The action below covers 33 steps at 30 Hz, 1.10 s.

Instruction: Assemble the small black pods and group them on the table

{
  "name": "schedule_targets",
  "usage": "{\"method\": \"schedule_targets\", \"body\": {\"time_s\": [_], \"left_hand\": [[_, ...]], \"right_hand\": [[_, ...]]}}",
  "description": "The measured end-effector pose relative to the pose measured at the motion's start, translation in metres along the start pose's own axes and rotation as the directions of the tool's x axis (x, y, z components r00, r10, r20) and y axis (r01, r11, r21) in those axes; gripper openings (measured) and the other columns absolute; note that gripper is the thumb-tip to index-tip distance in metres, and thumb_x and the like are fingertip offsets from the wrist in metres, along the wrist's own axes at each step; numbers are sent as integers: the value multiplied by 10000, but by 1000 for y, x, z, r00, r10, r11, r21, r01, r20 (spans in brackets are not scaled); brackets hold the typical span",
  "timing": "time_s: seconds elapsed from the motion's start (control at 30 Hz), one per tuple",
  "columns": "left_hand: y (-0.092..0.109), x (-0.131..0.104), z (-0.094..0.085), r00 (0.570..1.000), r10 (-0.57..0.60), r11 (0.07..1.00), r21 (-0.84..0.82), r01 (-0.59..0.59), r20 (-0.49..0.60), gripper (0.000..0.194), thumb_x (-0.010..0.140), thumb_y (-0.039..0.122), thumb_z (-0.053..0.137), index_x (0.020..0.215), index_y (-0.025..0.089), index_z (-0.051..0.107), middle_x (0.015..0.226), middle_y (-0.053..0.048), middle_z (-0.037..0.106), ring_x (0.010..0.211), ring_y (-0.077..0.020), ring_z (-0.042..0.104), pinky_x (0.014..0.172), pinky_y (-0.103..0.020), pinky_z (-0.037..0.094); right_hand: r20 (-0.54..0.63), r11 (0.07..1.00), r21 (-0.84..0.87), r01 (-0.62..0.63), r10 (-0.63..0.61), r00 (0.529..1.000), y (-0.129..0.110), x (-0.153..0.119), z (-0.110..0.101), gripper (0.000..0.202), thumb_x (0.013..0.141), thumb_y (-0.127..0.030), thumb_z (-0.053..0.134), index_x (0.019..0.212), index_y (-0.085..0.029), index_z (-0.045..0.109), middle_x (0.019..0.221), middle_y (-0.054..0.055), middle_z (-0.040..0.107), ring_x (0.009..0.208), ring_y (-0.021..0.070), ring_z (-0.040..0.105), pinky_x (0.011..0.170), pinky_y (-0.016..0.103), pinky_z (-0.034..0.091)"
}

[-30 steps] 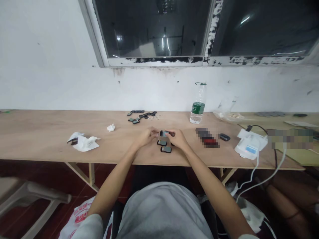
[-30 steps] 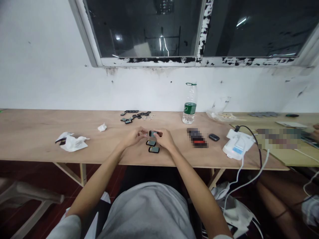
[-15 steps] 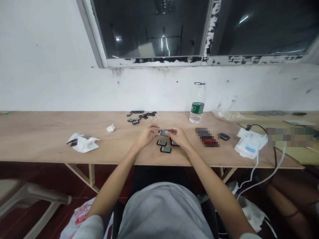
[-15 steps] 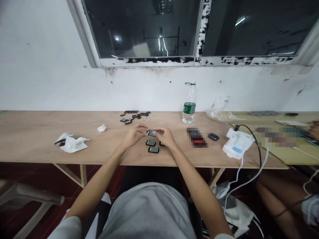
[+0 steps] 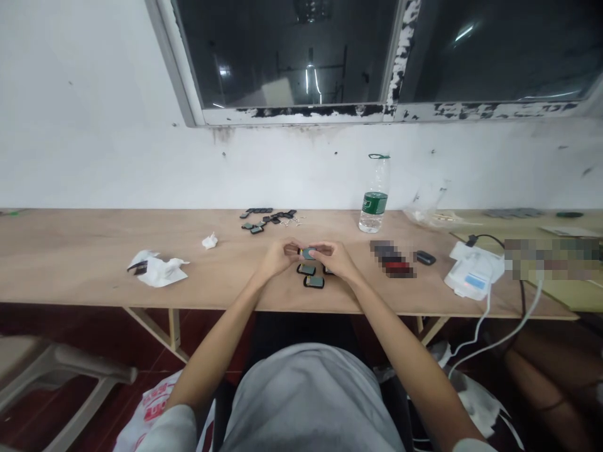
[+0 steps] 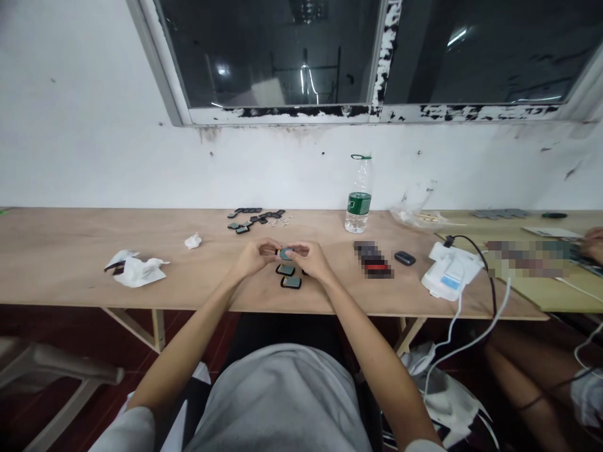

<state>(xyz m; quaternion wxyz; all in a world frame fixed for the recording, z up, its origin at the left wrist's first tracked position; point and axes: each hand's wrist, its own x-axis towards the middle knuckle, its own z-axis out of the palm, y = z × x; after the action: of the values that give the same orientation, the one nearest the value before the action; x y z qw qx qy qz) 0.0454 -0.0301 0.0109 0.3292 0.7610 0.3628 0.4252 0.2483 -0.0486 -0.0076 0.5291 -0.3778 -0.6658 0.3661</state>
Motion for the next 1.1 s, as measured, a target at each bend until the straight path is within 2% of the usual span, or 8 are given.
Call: {"method": "schedule_targets", "body": {"time_s": [0.1,0.17,0.37,0.47,0.6,0.77,0.9,1.1], "left_hand": [[1,0,3,987,156,971,177,-160,38,181,763,211,739,941,186,717,1082,-72,734,1000,-224,690,922,-379,574],[1,0,5,979,195,938,282,-202,53,115,785,183,703,899,188,719,1046,-65,733,970,-214,681,902,-355,564],[-15,1,2,994,113,860,501,-99,2,138,799,132,632,874,176,738,971,-79,757,857,-225,685,839,-361,545],[-27,2,-3,999,46,822,569,-41,6,127,778,132,644,812,180,756,894,-86,763,854,-259,688,837,-379,532],[-35,3,-1,998,-28,810,586,-6,49,121,781,173,670,824,183,783,811,-73,758,783,-264,688,791,-370,523],[-37,2,10,989,11,872,482,-82,149,274,907,197,525,975,210,790,1010,-59,780,929,-241,701,885,-349,518],[-37,0,12,986,40,893,436,-109,165,278,947,319,542,1056,209,772,1026,-72,770,922,-245,700,876,-355,531],[-27,-2,3,966,43,913,381,-142,256,301,861,413,681,1099,248,765,1118,-69,757,1058,-283,672,928,-363,527]], "right_hand": [[-80,999,-45,15,-19,997,5,2,1,287,788,-347,754,1002,-166,695,976,99,782,928,221,742,837,343,593],[-114,992,-122,17,-32,993,7,3,1,241,799,-318,730,983,-178,665,940,77,766,870,202,737,790,317,588],[-72,935,-341,96,-128,989,7,1,2,107,853,-180,586,902,-177,682,1014,77,724,836,173,693,720,269,537],[38,903,-410,127,-123,992,2,-2,4,140,864,-164,579,886,-187,715,942,54,734,823,169,667,734,266,515],[303,862,-441,249,-119,946,-11,-8,2,137,874,-204,630,894,-206,766,953,45,727,889,186,648,837,294,501],[537,831,-469,298,1,844,-24,-17,-18,125,808,-260,756,927,-230,779,1010,55,693,985,225,615,879,324,487],[584,816,-504,283,81,808,-22,-18,-27,159,778,-205,781,935,-221,774,985,54,691,951,222,607,829,315,491],[515,779,-533,331,-13,857,-17,-15,-18,142,853,-170,702,949,-234,785,1003,67,697,1003,241,604,922,361,469]]}}
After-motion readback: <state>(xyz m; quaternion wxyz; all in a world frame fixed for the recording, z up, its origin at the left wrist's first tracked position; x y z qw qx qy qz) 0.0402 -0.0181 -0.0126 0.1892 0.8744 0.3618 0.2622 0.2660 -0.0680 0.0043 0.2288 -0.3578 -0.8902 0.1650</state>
